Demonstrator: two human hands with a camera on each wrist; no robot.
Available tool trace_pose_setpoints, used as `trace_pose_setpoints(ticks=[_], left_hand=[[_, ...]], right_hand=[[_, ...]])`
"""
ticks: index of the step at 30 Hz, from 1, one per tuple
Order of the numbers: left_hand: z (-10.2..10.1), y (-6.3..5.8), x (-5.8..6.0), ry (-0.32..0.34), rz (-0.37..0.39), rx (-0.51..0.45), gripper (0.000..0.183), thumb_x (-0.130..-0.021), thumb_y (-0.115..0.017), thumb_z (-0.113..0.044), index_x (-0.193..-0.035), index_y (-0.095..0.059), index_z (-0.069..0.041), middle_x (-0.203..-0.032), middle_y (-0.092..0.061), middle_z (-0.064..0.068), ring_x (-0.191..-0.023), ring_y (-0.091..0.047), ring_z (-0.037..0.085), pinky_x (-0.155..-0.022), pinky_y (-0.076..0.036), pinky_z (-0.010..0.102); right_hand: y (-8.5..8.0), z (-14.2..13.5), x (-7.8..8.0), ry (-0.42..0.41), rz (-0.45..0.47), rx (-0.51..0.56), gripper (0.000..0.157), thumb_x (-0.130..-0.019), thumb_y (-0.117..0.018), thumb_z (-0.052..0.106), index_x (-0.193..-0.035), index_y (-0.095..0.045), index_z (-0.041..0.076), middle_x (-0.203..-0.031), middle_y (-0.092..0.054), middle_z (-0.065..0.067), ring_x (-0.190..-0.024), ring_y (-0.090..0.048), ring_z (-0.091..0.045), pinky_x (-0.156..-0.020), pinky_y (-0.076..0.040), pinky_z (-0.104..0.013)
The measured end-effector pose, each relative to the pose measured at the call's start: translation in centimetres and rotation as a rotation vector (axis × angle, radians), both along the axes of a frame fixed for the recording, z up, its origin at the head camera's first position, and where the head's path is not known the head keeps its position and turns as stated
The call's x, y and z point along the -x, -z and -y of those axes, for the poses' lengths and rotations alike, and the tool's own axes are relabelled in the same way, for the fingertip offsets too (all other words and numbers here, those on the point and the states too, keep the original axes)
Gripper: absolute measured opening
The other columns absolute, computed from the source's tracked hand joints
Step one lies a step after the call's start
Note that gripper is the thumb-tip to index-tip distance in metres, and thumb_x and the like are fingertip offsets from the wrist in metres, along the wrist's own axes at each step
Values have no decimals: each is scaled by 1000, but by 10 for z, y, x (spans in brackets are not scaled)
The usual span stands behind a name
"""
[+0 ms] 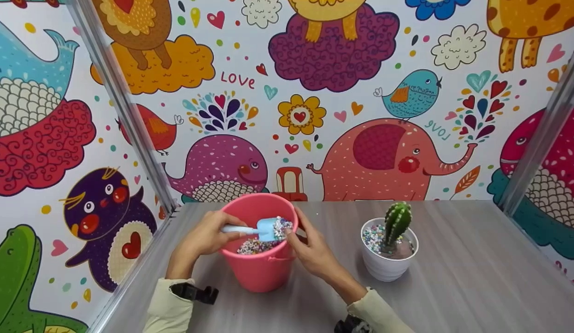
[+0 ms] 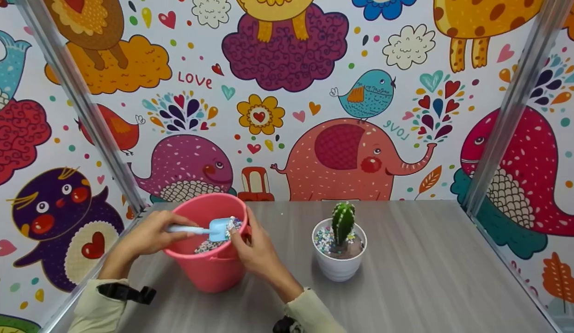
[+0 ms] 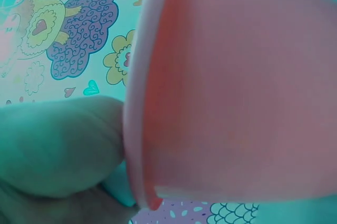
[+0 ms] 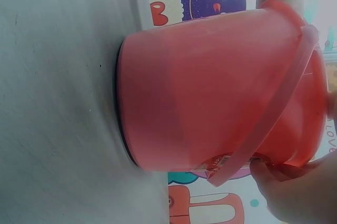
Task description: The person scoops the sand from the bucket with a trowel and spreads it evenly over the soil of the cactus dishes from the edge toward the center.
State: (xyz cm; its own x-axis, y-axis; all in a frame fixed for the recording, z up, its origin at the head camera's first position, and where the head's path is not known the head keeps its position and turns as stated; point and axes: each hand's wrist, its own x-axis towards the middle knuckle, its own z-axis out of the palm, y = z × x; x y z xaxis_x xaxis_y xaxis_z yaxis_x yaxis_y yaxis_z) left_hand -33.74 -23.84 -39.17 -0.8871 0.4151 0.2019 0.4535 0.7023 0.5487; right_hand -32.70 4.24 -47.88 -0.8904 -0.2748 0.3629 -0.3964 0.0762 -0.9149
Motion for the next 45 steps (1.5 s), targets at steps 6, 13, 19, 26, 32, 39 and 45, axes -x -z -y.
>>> trace_pose_setpoints(ticks=[6, 13, 19, 26, 32, 39, 45], left_hand=[[-1, -1, -3, -17, 3, -16, 17, -96, -83, -15, -112, -86, -11, -104, -84, 6, -86, -69, 13, -71, -59, 24], [-2, 2, -7, -56, -14, -31, 17, -95, -83, -12, -111, -86, -10, -106, -84, 8, -90, -76, 17, -74, -64, 28], [-3, 6, -10, -73, -82, -24, 17, -96, -83, -18, -111, -86, -11, -102, -84, 4, -82, -67, 12, -69, -58, 24], [-3, 8, -16, -145, -112, -6, 16, -94, -85, -15, -110, -87, -17, -98, -82, -3, -85, -55, 15, -80, -46, 34], [-4, 9, -20, -181, -103, -30, 18, -92, -86, -11, -109, -87, -17, -98, -82, -2, -85, -53, 17, -81, -42, 36], [-5, 9, -21, -220, -83, -31, 21, -93, -85, -12, -113, -87, -18, -102, -81, -2, -87, -51, 18, -81, -43, 36], [-4, 12, -22, -238, -85, -50, 22, -93, -85, -11, -113, -87, -19, -98, -79, -2, -87, -50, 18, -80, -43, 36]], right_hand=[[-1, -3, 0, 2, 20, -10, 75, -110, -64, 27, -173, -24, 17, -174, -39, -13, -156, -46, -38, -116, -49, -56], [-1, -3, -1, -10, 32, -2, 75, -110, -64, 26, -173, -25, 17, -173, -41, -13, -155, -47, -37, -117, -49, -55], [-1, -5, -1, -1, 32, -5, 74, -110, -65, 26, -173, -27, 17, -172, -42, -12, -155, -47, -35, -118, -48, -54], [-2, -8, -1, -50, 44, 15, 79, -110, -66, 34, -173, -24, 12, -175, -38, -12, -158, -43, -37, -121, -46, -57], [-1, -15, -1, -62, 75, 15, 78, -107, -69, 42, -171, -31, 19, -172, -43, -7, -157, -45, -34, -119, -49, -53], [4, -35, -2, -69, 76, 1, 64, -108, -69, 34, -164, -44, 17, -164, -54, -7, -152, -52, -33, -122, -46, -54], [7, -52, -10, -79, 89, -30, 60, -109, -67, 33, -162, -46, 16, -160, -58, -11, -152, -53, -35, -122, -47, -46]])
